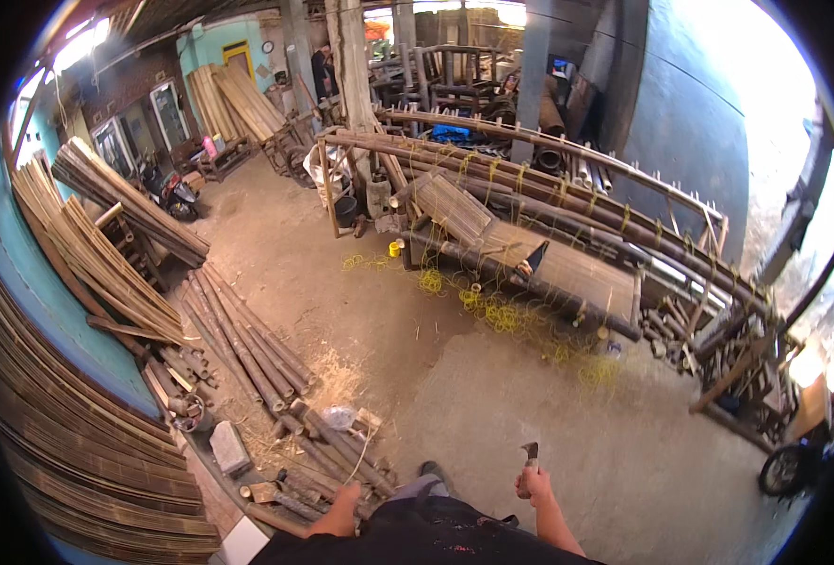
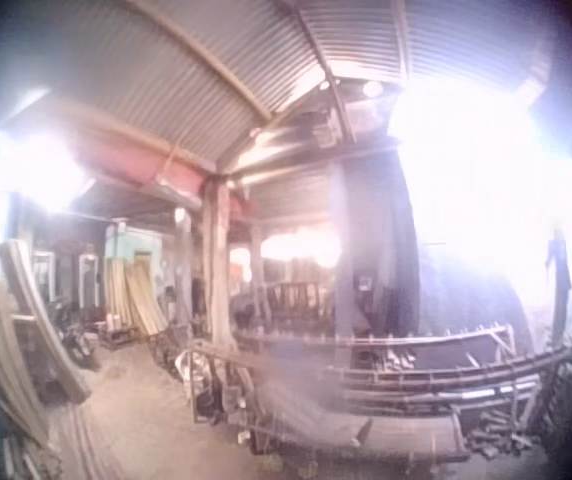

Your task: The person uses a hand saw to cut a long bamboo pole that is part of a stacked bundle. The person positions the saw, cuts through the bamboo, and removes the cut piece. The task is performed in a workshop setting with multiple bamboo poles and tools visible.

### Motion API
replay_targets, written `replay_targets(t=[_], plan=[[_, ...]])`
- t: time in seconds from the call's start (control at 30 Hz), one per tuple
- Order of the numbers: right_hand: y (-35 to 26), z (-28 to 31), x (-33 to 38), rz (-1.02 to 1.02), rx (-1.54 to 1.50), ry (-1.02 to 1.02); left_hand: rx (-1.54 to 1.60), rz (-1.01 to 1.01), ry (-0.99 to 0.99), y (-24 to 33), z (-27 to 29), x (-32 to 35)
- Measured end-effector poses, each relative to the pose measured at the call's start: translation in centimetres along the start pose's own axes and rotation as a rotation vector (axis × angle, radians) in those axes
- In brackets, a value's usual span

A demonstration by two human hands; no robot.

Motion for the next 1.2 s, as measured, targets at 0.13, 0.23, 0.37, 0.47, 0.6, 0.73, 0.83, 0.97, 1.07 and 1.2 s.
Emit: replay_targets(t=[0.13,0.23,0.37,0.47,0.6,0.73,0.83,0.97,1.07,1.2], plan=[[-4.8,-1.2,-6.6,-0.132,0.039,0.155,-0.224,-0.159,-0.209,16.5,0.1,0.4],[-8.8,-5.1,-11.8,-0.171,-0.105,0.119,-0.236,-0.240,-0.184,28.2,1.5,-2.1],[-13.4,-10.7,-19.8,-0.139,-0.223,0.124,-0.161,-0.263,-0.067,40.5,2.5,-4.5],[-20.3,-19.1,-28.8,-0.036,-0.121,0.057,-0.224,-0.284,0.091,43.3,4.1,-10.3],[-28.9,-27.9,-41.7,0.001,0.123,-0.041,-0.289,-0.136,0.058,42.5,3.9,-17.1],[-44.8,-41.2,-45.0,0.081,0.093,-0.213,0.098,0.158,0.171,42.9,6.0,-20.6],[-55.4,-49.3,-47.3,0.144,0.054,-0.258,-0.002,0.082,0.233,48.1,7.4,-22.5],[-64.5,-58.8,-51.0,0.423,0.046,-0.291,0.201,0.057,0.072,56.3,8.9,-27.8],[-67.4,-65.3,-55.6,0.533,0.134,-0.311,0.033,-0.096,0.038,61.7,11.9,-38.1],[-69.4,-73.5,-57.7,0.391,0.110,-0.204,-0.101,-0.238,0.067,76.6,17.7,-51.2]])
Point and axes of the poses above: each hand's wrist, its own x-axis away from the middle knuckle, its own z-axis out of the back of the hand, y = z × x, the point moved 4 cm from there along -x, towards the middle knuckle, and after that the axes turned 3 degrees about x, right-handed, at the moved point
